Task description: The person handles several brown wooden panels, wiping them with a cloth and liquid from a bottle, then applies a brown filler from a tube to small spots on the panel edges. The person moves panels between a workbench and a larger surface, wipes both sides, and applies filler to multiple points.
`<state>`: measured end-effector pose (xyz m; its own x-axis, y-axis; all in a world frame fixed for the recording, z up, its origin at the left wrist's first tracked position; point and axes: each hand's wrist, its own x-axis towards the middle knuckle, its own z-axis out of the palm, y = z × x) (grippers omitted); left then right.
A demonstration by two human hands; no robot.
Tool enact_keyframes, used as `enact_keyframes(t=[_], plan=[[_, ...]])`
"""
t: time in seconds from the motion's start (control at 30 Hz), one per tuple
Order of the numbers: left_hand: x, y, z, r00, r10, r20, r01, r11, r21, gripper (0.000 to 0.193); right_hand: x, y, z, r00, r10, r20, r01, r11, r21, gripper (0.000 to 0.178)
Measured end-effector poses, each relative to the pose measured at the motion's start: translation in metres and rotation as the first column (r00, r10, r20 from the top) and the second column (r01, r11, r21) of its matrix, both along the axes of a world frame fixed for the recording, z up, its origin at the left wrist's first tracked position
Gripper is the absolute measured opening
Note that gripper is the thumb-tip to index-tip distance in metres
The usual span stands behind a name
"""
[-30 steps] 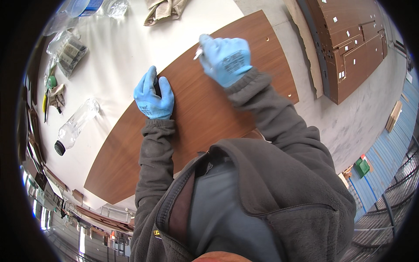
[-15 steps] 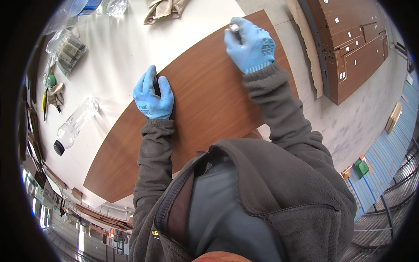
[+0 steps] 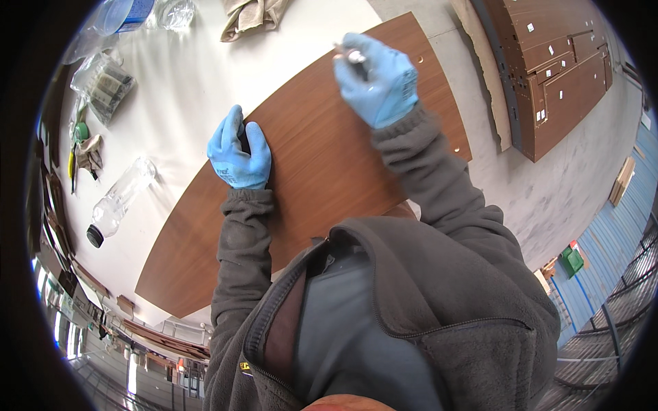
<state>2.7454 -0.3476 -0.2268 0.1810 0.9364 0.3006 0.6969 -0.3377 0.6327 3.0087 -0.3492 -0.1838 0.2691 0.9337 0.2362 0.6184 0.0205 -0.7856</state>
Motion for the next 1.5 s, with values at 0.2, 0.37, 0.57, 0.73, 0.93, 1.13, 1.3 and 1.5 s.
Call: enact_keyframes(t=[0.2,0.37,0.57,0.73,0.93,1.13,1.3,1.5], plan=[[-0.001,-0.001,0.002,1.000,0.013,0.001,-0.013,0.995,-0.096,0.036,0.019,0.006,-0.005,0.939,0.082,0.335,-0.064,0.996,-0.064,0.017],[0.001,0.000,-0.001,1.000,0.005,-0.013,-0.005,1.000,-0.009,0.035,-0.006,0.005,-0.003,0.984,0.159,0.075,-0.153,0.985,-0.079,0.015],[-0.001,-0.003,-0.001,0.999,0.032,-0.036,-0.036,0.994,-0.102,0.039,0.019,0.007,0.008,0.659,-0.356,-0.663,0.052,0.900,-0.432,0.025],[-0.001,-0.003,-0.002,0.999,0.044,-0.021,-0.046,0.990,-0.134,0.038,0.042,0.012,0.002,0.737,-0.324,-0.594,-0.072,0.835,-0.546,0.031],[-0.001,-0.001,-0.001,0.998,0.029,-0.056,-0.034,0.994,-0.100,0.039,0.042,0.019,0.001,0.706,-0.366,-0.607,-0.078,0.811,-0.580,0.030],[-0.001,-0.003,-0.002,0.997,0.033,-0.074,-0.039,0.996,-0.079,0.037,0.039,0.022,0.001,0.740,-0.363,-0.566,-0.085,0.784,-0.615,0.028],[-0.001,-0.002,-0.001,0.998,0.028,-0.054,-0.034,0.993,-0.111,0.037,0.038,0.018,0.000,0.744,-0.363,-0.561,-0.080,0.785,-0.614,0.031],[0.000,-0.002,0.001,0.998,0.033,-0.055,-0.039,0.993,-0.111,0.038,0.038,0.017,0.001,0.754,-0.361,-0.549,-0.078,0.780,-0.620,0.035]])
